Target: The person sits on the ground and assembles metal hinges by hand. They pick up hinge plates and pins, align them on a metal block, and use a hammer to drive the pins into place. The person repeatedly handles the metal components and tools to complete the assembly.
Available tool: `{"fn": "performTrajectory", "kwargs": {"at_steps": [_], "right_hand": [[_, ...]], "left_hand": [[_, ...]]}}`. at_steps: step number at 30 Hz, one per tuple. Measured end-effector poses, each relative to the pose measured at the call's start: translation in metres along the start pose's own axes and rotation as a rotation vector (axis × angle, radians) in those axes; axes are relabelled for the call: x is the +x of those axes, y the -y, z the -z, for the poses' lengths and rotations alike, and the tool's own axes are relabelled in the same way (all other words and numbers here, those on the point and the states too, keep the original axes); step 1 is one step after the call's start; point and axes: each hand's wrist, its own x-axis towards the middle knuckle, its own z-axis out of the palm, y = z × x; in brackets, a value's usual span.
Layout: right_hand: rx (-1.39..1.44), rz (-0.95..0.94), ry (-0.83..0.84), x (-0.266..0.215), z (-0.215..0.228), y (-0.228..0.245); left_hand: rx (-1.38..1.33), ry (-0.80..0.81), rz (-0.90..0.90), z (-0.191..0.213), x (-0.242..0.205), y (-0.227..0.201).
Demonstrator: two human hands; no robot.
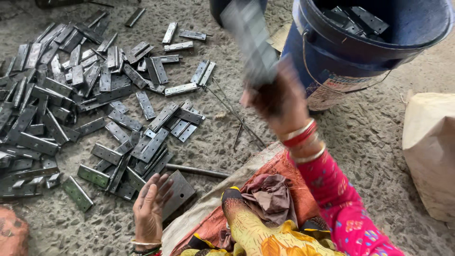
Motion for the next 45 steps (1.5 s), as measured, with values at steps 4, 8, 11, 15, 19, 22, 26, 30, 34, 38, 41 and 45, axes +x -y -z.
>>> {"fn": "performTrajectory", "kwargs": {"at_steps": [4, 8, 11, 15, 19, 22, 26, 30, 34, 38, 41, 45], "right_hand": [[-0.154, 0.47, -0.002, 0.033, -0.029, 0.036], [-0.407, 0.265, 0.098, 0.027, -0.021, -0.024], [-0.553, -0.058, 0.08, 0.016, -0.009, -0.082], [-0.842, -0.167, 0.267, 0.02, -0.001, -0.127], [-1.164, 0.134, 0.442, 0.053, 0.004, -0.134], [-1.371, 0.224, 0.474, 0.078, 0.011, -0.134], [-1.656, 0.185, 0.477, 0.124, 0.04, -0.154], [-1.935, 0.202, 0.521, 0.148, 0.099, -0.221], [-2.09, 0.235, 0.576, 0.144, 0.149, -0.282], [-2.097, 0.178, 0.639, 0.152, 0.182, -0.313], [-2.185, 0.206, 0.647, 0.154, 0.196, -0.324], [-2.111, 0.244, 0.57, 0.119, 0.196, -0.323]], "left_hand": [[0.125, -0.046, 0.019, -0.001, 0.01, 0.005], [0.178, -0.066, 0.017, -0.003, 0.013, 0.015], [0.163, -0.15, -0.003, 0.003, 0.004, 0.015], [0.018, -0.249, -0.09, 0.009, -0.008, 0.008], [-0.151, -0.284, -0.15, 0.011, -0.016, 0.008], [-0.251, -0.302, -0.169, 0.007, -0.024, 0.016], [-0.35, -0.333, -0.144, 0.012, -0.032, 0.019], [-0.357, -0.366, -0.145, 0.021, -0.026, 0.026], [-0.307, -0.415, -0.116, 0.032, -0.008, 0.041], [0.069, -0.494, -0.206, 0.049, 0.014, 0.06], [0.788, -0.589, -0.307, 0.064, 0.019, 0.064], [1.349, -0.628, 0.151, 0.083, 0.002, 0.064]]}}
